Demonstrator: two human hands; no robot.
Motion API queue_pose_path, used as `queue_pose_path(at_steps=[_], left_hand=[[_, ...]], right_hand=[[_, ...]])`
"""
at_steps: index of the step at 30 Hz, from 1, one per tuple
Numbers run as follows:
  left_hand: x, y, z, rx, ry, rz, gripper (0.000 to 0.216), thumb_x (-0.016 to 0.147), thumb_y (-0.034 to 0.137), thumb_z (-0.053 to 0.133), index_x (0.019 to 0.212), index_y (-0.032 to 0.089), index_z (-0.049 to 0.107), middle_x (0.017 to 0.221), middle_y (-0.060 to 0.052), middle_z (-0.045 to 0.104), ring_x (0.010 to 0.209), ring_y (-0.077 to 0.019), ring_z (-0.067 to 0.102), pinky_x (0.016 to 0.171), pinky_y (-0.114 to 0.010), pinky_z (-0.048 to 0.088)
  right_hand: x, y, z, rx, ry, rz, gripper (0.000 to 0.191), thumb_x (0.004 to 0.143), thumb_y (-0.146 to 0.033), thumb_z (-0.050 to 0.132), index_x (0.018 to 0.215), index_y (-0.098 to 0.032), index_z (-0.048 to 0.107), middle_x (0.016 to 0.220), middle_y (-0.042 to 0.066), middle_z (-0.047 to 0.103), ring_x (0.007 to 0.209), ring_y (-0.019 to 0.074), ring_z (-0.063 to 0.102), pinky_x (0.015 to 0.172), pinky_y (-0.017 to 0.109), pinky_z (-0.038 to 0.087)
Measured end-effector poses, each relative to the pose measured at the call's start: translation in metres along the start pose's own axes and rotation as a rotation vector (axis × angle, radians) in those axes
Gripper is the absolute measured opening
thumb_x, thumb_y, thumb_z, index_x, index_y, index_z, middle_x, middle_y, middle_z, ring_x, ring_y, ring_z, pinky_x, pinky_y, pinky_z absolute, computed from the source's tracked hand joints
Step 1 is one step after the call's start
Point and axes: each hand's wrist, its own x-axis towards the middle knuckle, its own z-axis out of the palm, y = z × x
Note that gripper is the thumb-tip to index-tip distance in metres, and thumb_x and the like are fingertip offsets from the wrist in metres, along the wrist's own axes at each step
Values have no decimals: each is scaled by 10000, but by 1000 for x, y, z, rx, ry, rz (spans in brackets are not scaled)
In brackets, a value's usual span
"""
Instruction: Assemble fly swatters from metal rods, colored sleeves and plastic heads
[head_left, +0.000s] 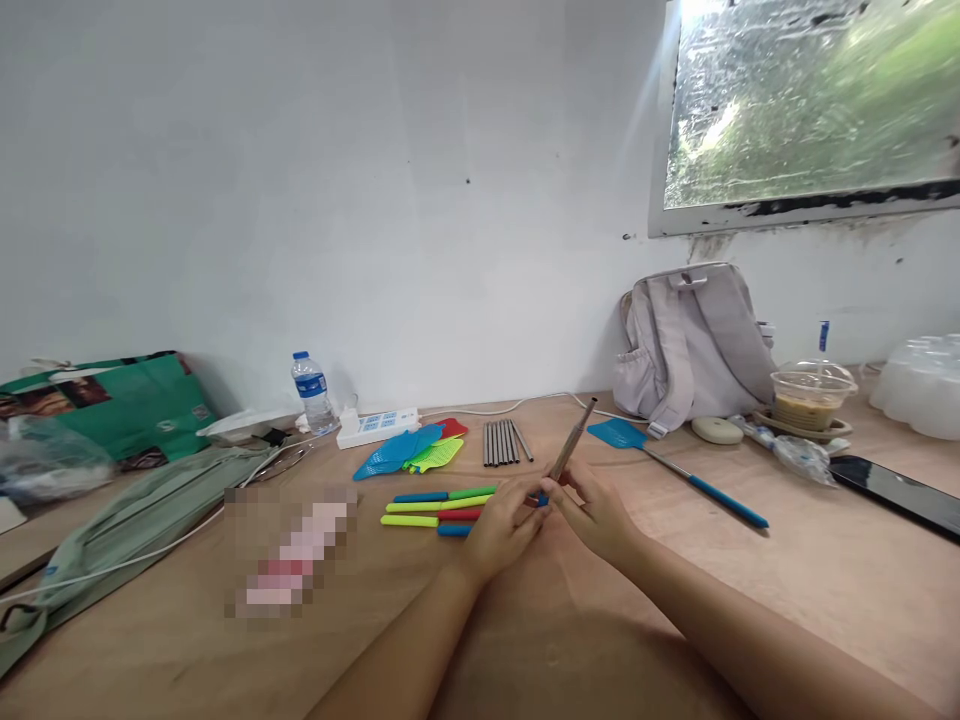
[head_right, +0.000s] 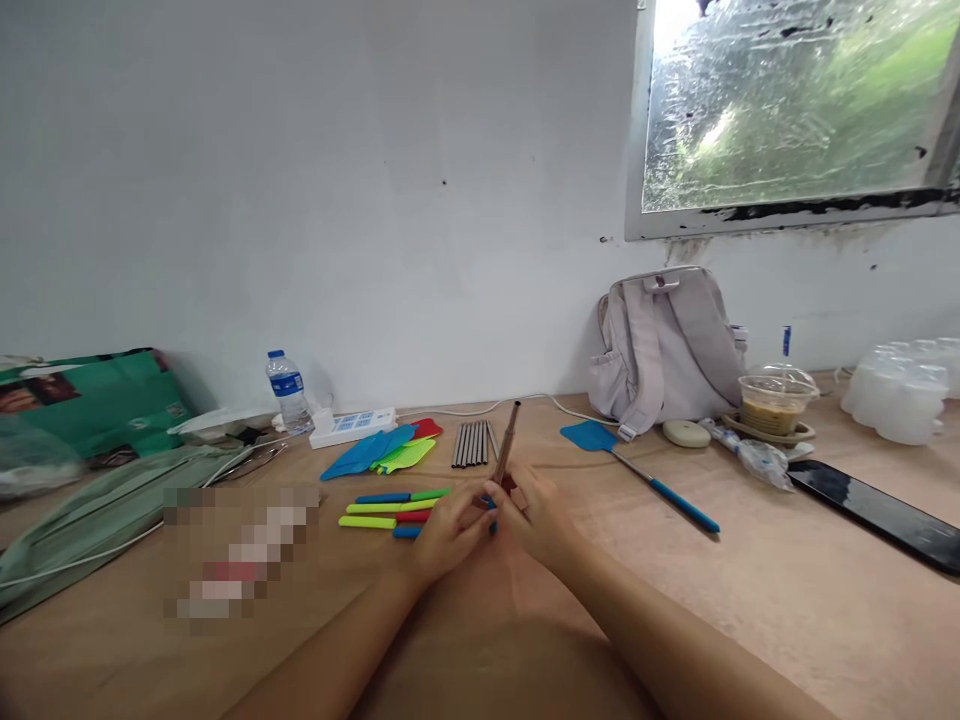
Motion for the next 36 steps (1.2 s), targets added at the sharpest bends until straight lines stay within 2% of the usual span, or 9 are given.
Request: queue_pose_path(at_steps=[6, 11, 14, 19, 23, 26, 29, 32, 36], left_hand=[[4, 10, 8, -84, 12, -51, 225, 820, 308, 468, 987, 189, 560, 990, -60, 608, 879, -162, 553, 804, -295, 432], [4, 9, 2, 12, 48, -43, 260, 841, 296, 420, 1062, 190, 505, 1027, -75, 588, 966, -185, 520, 859, -336, 399], [3, -9, -20, 128, 201, -95, 235, 846, 274, 387, 1037, 181, 489, 1000, -78, 581, 974, -186, 513, 875, -349, 386], [-8, -67, -77, 441, 452, -336, 215, 795, 185, 375, 967, 148, 498, 980, -108, 580, 966, -238, 527, 872, -412, 383], [-23, -110, -109, 587, 412, -577, 359, 709, 45, 340, 1022, 94, 509, 1030, -154, 581, 1002, -258, 537, 874, -410, 399], [-32, -129, -118, 682, 257, -607, 388, 641, -10, 337, 857, 150, 617, 1139, -123, 541, 1095, -256, 486, 929, -401, 369], [-36, -138, -121, 740, 202, -637, 384, 642, -4, 337, 783, 158, 655, 1175, -118, 519, 1095, -255, 488, 947, -389, 361], [-38, -144, -122, 742, 205, -637, 389, 648, 14, 342, 839, 154, 650, 1157, -108, 538, 1100, -245, 485, 955, -375, 359], [-41, -153, -122, 614, 193, -613, 490, 655, 48, 356, 1093, 160, 544, 1180, -70, 540, 1139, -211, 455, 974, -340, 338]], right_hand=[[3, -5, -3, -161, 22, -66, 173, 855, -308, 401, 722, -211, 453, 641, 0, 491, 598, 132, 466, 564, 240, 376], [3, -2, 1, -170, 22, -43, 192, 848, -282, 404, 676, -202, 436, 653, 4, 457, 606, 129, 439, 560, 237, 358], [2, 1, 4, -142, -1, 28, 220, 844, -284, 403, 643, -197, 411, 639, -4, 441, 583, 122, 430, 536, 234, 343], [1, 5, 6, -119, -22, 112, 239, 824, -275, 425, 602, -187, 424, 599, -20, 413, 558, 114, 427, 514, 226, 319], [1, 4, 5, -91, -37, 121, 193, 811, -257, 428, 658, -174, 512, 609, -17, 441, 555, 112, 441, 516, 224, 325], [1, 3, 5, -61, -45, 138, 171, 804, -242, 426, 756, -167, 571, 652, -7, 490, 555, 109, 456, 522, 222, 341], [0, 3, 5, -50, -50, 145, 172, 797, -230, 429, 780, -167, 588, 651, -7, 498, 550, 105, 459, 522, 216, 348], [0, 4, 5, -57, -48, 144, 166, 795, -230, 435, 764, -168, 586, 648, -7, 501, 547, 101, 457, 514, 213, 344], [0, 7, 6, -67, -43, 147, 163, 793, -232, 438, 718, -167, 567, 632, -9, 489, 550, 101, 459, 512, 214, 340]])
